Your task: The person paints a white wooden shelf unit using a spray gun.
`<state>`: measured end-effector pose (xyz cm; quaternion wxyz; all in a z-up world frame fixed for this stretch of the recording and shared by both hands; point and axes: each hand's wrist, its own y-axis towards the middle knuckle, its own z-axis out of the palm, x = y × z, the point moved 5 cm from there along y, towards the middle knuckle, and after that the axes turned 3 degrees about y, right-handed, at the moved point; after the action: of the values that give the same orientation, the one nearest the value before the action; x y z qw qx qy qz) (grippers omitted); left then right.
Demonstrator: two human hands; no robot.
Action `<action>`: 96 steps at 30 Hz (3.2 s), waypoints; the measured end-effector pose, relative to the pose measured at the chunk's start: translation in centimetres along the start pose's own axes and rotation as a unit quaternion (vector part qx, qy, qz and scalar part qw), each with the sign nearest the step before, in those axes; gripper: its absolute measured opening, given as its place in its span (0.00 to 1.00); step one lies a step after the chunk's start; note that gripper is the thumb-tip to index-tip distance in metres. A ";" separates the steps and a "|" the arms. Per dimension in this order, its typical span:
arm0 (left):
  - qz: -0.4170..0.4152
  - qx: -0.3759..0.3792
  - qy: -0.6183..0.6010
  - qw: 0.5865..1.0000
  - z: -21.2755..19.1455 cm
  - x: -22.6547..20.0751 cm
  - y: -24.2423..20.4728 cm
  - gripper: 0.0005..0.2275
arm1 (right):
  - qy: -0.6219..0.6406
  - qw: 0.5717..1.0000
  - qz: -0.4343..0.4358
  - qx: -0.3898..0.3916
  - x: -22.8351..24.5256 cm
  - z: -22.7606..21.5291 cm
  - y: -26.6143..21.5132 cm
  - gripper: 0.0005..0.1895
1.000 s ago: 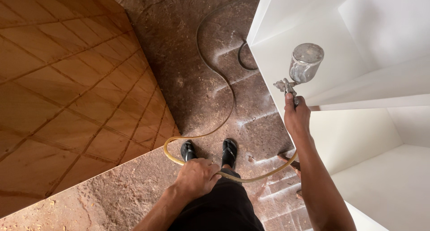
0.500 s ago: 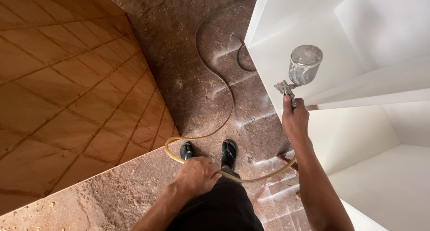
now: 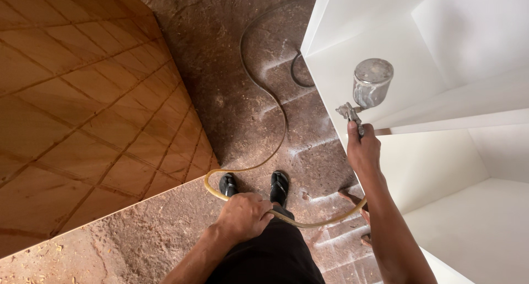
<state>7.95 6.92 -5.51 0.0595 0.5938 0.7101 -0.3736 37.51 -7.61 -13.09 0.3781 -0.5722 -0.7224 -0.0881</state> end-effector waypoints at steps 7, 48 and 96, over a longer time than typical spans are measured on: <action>0.020 -0.061 -0.030 0.998 -0.4 -0.2 -0.4 0.08 | -0.019 1.000 -0.018 -0.012 0.4 -0.2 0.2 0.31; 0.120 -0.047 0.092 0.987 -4.1 -2.4 -2.8 0.07 | 0.119 0.980 -0.124 -0.100 4.3 -5.9 -16.1 0.15; 0.322 0.351 -0.463 0.747 2.9 -13.4 -8.1 0.14 | 0.395 0.792 -0.055 -0.462 18.8 -12.6 -42.4 0.34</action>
<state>3.62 -5.67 3.27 0.2855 0.5203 0.1809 -0.7842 4.11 -14.38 20.83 0.3156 -0.5534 -0.4139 -0.6502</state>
